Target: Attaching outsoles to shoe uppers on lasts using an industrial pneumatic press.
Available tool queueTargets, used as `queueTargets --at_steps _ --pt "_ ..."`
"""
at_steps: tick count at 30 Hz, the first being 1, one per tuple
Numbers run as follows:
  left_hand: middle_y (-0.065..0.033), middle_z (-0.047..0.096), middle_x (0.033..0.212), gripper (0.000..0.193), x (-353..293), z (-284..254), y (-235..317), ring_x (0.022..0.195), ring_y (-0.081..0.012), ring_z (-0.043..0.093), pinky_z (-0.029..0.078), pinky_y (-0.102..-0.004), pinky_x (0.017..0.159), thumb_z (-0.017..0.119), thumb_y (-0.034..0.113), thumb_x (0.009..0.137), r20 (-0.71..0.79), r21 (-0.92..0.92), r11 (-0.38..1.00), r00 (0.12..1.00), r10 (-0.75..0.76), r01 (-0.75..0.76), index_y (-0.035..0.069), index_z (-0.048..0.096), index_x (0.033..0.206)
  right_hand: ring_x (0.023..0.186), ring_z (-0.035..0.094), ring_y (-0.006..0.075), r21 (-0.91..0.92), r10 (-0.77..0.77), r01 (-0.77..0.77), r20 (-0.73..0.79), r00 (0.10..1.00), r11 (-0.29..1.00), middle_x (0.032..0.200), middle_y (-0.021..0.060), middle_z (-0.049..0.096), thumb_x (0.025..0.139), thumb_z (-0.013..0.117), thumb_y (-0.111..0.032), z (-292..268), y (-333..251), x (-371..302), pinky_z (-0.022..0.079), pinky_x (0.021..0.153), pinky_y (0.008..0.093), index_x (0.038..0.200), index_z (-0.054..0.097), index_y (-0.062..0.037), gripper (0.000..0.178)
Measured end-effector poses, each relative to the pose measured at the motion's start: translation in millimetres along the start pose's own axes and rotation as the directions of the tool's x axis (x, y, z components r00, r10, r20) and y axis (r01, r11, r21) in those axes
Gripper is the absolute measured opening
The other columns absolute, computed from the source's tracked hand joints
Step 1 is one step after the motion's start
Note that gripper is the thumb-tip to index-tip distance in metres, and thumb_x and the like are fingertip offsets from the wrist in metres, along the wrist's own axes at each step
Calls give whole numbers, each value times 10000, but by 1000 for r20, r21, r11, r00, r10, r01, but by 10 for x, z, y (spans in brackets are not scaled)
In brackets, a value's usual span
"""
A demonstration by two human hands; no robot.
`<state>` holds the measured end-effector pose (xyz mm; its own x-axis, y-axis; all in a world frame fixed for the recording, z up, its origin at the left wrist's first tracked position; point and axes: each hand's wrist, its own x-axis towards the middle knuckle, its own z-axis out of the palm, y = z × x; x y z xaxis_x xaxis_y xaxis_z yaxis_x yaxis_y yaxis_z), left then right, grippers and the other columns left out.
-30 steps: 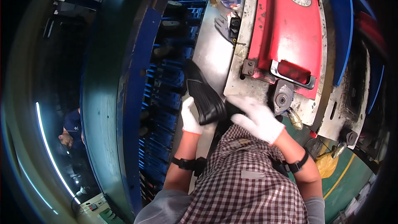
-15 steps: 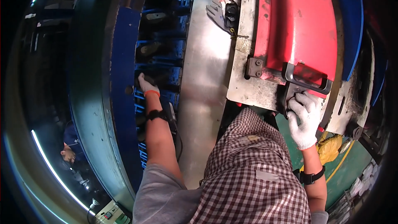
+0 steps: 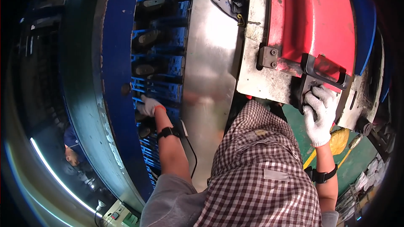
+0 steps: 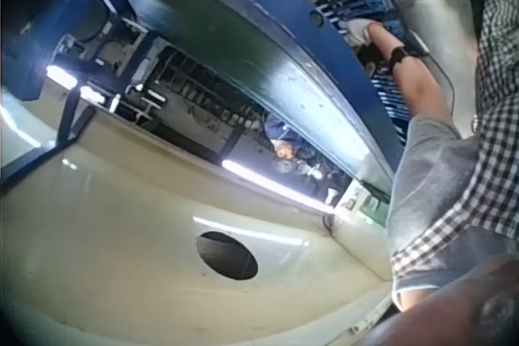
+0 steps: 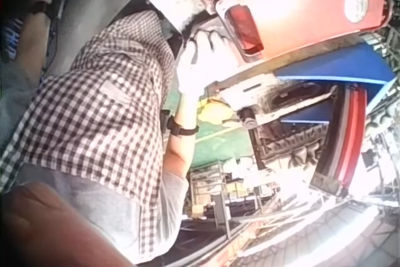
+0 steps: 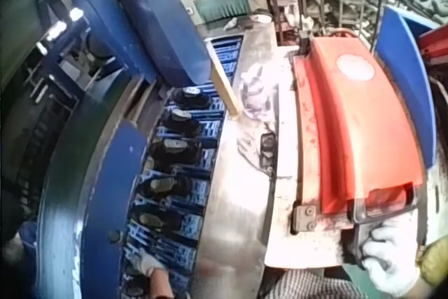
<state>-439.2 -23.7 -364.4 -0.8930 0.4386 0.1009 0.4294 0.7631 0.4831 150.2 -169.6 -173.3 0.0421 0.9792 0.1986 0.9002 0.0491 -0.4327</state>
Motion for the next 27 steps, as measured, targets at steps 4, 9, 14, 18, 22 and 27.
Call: queueTargets --at_steps 4,9,14,18,22,27 --pt "-192 496 1543 656 -114 -365 -56 1338 -307 538 456 -405 1090 611 393 1018 -180 38 894 883 -434 447 27 430 1531 1188 587 414 -8 -11 11 10 1000 1000 1211 136 644 737 723 -17 3 6 -15 454 1043 528 1091 691 -104 366" --pt "-92 597 1411 652 521 -314 -790 1323 -291 530 353 -543 1143 589 642 909 627 -591 317 669 -399 742 195 587 1384 1213 588 411 17 -7 7 25 1000 1000 1237 152 649 760 715 1 -5 50 -49 441 1078 516 1094 718 -85 345" --pt "-44 515 1561 835 390 -84 -446 1455 -337 433 250 -656 1151 481 761 898 528 -407 517 656 -539 753 209 492 1525 1233 580 395 -33 -4 5 47 999 999 1248 149 649 775 715 8 26 95 -109 429 1092 507 1111 725 -80 347" --pt "10 729 1082 414 882 -178 -1015 1051 -202 674 495 -452 960 641 556 878 739 -384 374 524 -424 844 204 704 1087 1235 580 391 18 -9 8 27 1000 1000 1252 150 649 772 718 15 22 113 -71 426 1093 505 1113 726 -80 354" --pt "-1 728 1061 381 561 -231 -1045 1031 -203 673 502 -412 911 673 508 876 718 -424 459 599 -355 780 194 706 1090 1230 579 394 -1 -6 6 40 999 1000 1249 153 649 767 724 11 11 68 -68 428 1090 512 1120 725 -79 365" --pt "-37 720 1161 388 -2 -758 -1121 1096 -246 661 503 -487 949 694 405 873 798 -506 215 548 -249 835 150 699 1166 1222 579 399 14 -20 19 30 999 1000 1256 144 640 755 733 -8 42 58 -63 441 1063 519 1120 719 -96 376"
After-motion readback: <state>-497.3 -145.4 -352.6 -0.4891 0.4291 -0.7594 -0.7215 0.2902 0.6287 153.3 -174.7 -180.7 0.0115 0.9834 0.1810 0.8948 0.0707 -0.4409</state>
